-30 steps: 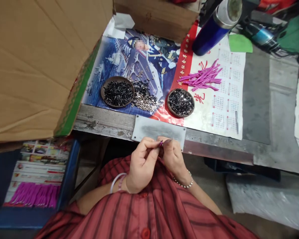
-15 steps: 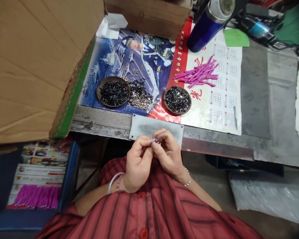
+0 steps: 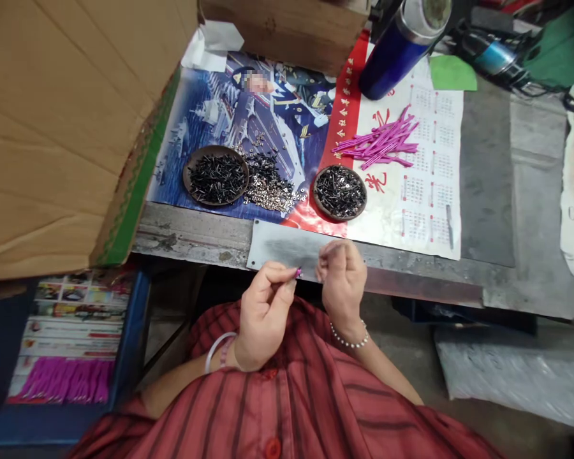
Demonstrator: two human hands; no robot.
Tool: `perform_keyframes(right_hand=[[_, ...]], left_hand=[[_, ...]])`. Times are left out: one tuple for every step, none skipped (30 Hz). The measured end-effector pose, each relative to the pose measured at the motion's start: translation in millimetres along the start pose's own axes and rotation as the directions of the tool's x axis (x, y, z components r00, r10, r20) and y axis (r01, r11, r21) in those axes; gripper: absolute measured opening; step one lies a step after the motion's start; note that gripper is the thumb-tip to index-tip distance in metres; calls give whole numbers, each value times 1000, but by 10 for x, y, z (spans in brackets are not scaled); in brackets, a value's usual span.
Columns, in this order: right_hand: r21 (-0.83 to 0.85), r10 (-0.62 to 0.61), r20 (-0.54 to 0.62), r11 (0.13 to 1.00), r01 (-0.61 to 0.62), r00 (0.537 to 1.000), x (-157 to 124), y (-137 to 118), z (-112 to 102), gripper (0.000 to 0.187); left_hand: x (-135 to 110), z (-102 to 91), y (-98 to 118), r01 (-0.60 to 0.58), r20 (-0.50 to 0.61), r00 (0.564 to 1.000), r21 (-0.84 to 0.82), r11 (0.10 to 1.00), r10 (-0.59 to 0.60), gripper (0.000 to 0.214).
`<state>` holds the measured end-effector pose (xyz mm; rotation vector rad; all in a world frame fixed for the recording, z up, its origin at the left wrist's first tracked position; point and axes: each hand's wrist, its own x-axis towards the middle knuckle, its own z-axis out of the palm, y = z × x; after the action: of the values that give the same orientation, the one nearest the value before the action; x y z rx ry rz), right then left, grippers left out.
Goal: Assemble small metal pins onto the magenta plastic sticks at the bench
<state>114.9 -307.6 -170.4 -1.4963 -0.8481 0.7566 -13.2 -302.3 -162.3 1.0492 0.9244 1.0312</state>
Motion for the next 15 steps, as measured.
perform_keyframes(right_hand=[[-40, -51, 60, 998, 53, 997, -20, -6, 8, 30], [-86, -110, 132, 989, 122, 985, -44, -23, 21, 28], [-125, -167, 190, 973, 192, 968, -68, -45, 39, 26], [-156, -216, 222, 955, 253, 951, -89, -70, 58, 27], [-185, -248, 230, 938, 293, 941, -104, -92, 76, 29], [-214, -260, 227, 927, 309, 938, -112, -108, 93, 32], [-234, -250, 220, 925, 299, 943, -113, -116, 106, 37], [-236, -208, 218, 937, 258, 954, -107, -117, 115, 43], [-214, -134, 227, 960, 183, 965, -97, -111, 120, 48], [-166, -35, 246, 983, 77, 969, -85, -100, 121, 54], [-105, 73, 273, 993, -46, 959, -74, -87, 119, 58], [-45, 168, 309, 986, -162, 936, -66, -72, 113, 62], [-4, 230, 343, 970, -244, 910, -62, -58, 104, 64], [10, 244, 357, 964, -265, 902, -64, -47, 92, 65], [-4, 209, 349, 975, -221, 914, -71, -39, 80, 65]], left_hand=[[2, -3, 1, -10, 4, 1000, 5, 1000, 10, 12], [5, -5, 4, -23, 9, 1000, 13, 1000, 23, 12], [8, -7, 7, -33, 14, 999, 20, 999, 33, 12], [10, -8, 8, -39, 18, 999, 26, 999, 38, 12], [12, -8, 8, -41, 20, 999, 32, 999, 41, 11], [13, -8, 6, -41, 23, 999, 36, 999, 40, 11], [13, -6, 1, -40, 25, 999, 38, 998, 39, 11], [13, -3, -6, -40, 28, 999, 38, 998, 39, 11], [11, 0, -13, -40, 27, 999, 36, 999, 39, 11], [11, 4, -19, -35, 27, 999, 32, 999, 34, 12], [10, 8, -23, -24, 27, 999, 24, 999, 23, 12], [10, 13, -26, -10, 28, 1000, 13, 1000, 10, 12], [11, 17, -26, 1, 28, 1000, 0, 1000, -1, 12], [11, 20, -25, 8, 28, 1000, -9, 1000, -8, 12], [12, 23, -23, 6, 29, 1000, -13, 1000, -6, 12]])
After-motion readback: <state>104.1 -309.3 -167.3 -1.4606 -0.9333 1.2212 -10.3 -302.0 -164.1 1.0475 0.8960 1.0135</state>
